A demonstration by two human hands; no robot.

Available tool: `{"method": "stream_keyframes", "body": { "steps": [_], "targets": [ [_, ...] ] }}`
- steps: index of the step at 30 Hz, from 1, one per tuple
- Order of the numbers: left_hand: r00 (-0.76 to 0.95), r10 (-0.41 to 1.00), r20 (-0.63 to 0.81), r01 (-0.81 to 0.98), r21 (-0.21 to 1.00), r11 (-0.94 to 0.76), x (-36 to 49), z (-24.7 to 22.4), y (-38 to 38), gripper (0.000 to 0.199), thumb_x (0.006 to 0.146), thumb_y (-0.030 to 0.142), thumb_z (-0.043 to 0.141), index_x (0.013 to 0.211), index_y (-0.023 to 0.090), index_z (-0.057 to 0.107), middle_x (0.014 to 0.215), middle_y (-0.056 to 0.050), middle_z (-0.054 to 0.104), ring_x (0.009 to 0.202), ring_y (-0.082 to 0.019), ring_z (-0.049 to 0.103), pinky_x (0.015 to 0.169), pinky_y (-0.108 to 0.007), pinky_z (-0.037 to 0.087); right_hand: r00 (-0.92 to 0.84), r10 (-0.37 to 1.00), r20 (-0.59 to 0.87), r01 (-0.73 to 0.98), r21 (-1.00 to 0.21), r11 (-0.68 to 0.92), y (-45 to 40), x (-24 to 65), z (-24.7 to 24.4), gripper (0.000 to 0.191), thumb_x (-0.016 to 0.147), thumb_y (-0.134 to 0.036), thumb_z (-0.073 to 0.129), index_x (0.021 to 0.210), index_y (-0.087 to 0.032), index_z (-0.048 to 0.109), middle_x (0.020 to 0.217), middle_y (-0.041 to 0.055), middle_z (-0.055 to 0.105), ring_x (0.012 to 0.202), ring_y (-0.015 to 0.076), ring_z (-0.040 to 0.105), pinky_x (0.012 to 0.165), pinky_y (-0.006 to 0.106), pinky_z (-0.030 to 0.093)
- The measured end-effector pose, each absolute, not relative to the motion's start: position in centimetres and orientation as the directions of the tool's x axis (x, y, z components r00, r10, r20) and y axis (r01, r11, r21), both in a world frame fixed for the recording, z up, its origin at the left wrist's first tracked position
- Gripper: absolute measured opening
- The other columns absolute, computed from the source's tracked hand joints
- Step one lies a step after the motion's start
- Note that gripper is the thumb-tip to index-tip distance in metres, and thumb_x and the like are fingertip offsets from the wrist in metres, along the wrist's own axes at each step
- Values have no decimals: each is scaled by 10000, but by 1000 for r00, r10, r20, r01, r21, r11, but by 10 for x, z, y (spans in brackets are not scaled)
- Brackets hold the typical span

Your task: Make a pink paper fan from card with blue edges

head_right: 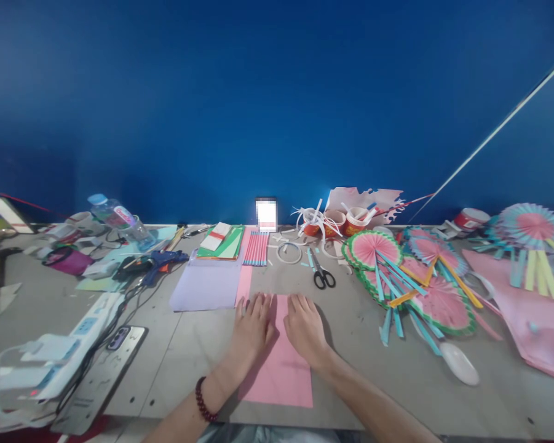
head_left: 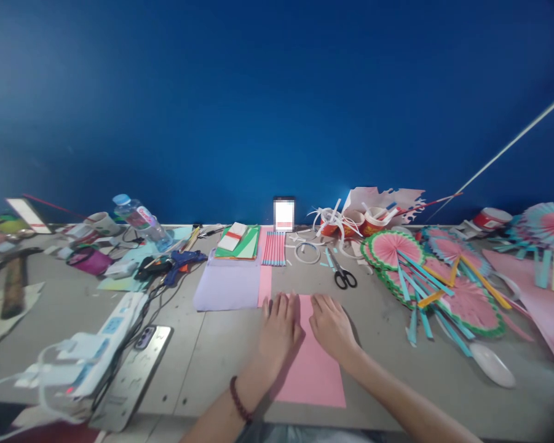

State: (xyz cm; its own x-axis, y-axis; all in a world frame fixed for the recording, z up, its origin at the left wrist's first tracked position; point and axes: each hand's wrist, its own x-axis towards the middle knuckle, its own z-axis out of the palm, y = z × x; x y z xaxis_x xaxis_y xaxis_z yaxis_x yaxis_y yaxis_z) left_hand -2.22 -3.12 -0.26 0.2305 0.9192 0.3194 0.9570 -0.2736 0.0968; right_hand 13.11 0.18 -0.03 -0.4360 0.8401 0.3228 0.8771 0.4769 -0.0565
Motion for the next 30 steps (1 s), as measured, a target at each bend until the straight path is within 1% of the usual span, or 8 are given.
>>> {"method": "stream_keyframes", "body": {
  "steps": [7, 12, 15, 18, 20, 23, 26, 30],
  "targets": [
    [258, 917, 305, 941, 137, -310, -22, 5, -37, 617, 788, 345, 542, 1352, 119, 436, 1332, -196, 501, 1294, -361, 385, 1088, -588, 224, -506, 809, 299, 857, 74, 509, -6, 129, 3, 324, 772, -60, 509, 1055, -84, 665, 1120, 178, 661, 1033, 296, 580, 948, 432, 417],
    [248, 922, 296, 937, 168, -306, -24, 5, -37, 621, 812, 391, 519, 1369, 137, 412, 1332, -181, 502, 1295, -356, 384, 1103, -590, 194, -506, 813, 289, 854, 37, 518, -8, 135, -3, 412, 768, -58, 513, 1165, -71, 623, 1180, 185, 645, 1084, 292, 587, 982, 430, 404],
    [240, 925, 294, 937, 179, -300, -25, 6, -36, 590, 809, 397, 534, 1341, 159, 444, 1316, -170, 514, 1273, -336, 416, 1103, -582, 199, -485, 827, 286, 860, -16, 510, -10, 141, -7, 445, 803, -82, 470, 1233, -100, 583, 1236, 146, 629, 1142, 253, 568, 1011, 416, 392],
    [264, 925, 273, 925, 199, -323, -33, 8, -32, 520, 828, 323, 524, 1319, 160, 470, 1315, -155, 532, 1253, -304, 448, 1091, -550, 247, -468, 842, 268, 859, -85, 504, -13, 146, -8, 469, 827, -92, 419, 1276, -116, 551, 1290, 113, 600, 1190, 225, 540, 1032, 411, 382],
    [284, 928, 243, 907, 247, -342, -44, 8, -25, 487, 843, 216, 488, 1328, 175, 467, 1322, -127, 546, 1239, -261, 476, 1069, -510, 296, -456, 853, 254, 856, -138, 499, -14, 148, -8, 483, 832, -84, 395, 1292, -112, 538, 1312, 107, 584, 1215, 215, 522, 1048, 410, 373],
    [275, 938, 209, 863, 377, -337, -64, 8, -12, 440, 876, 101, 402, 1280, 223, 528, 1240, -69, 620, 1154, -180, 551, 968, -391, 416, -446, 855, 265, 835, -222, 504, -13, 151, -8, 476, 845, -83, 373, 1288, -113, 544, 1305, 112, 588, 1221, 208, 517, 1056, 411, 378],
    [236, 942, 240, 815, 479, -326, -78, 6, 2, 392, 910, 123, 388, 1219, 263, 585, 1136, -25, 680, 1060, -160, 604, 901, -342, 465, -417, 851, 319, 798, -319, 511, -7, 156, -11, 434, 859, -101, 373, 1235, -136, 588, 1245, 116, 629, 1155, 208, 566, 1012, 412, 432],
    [152, 936, 319, 790, 530, -309, -79, 2, 13, 302, 915, 177, 440, 1126, 243, 646, 1027, -27, 709, 956, -167, 635, 853, -314, 492, -312, 867, 388, 733, -482, 480, 1, 161, -16, 395, 851, -107, 375, 1145, -184, 627, 1110, 95, 692, 1024, 209, 638, 909, 391, 512]
  ]
}}
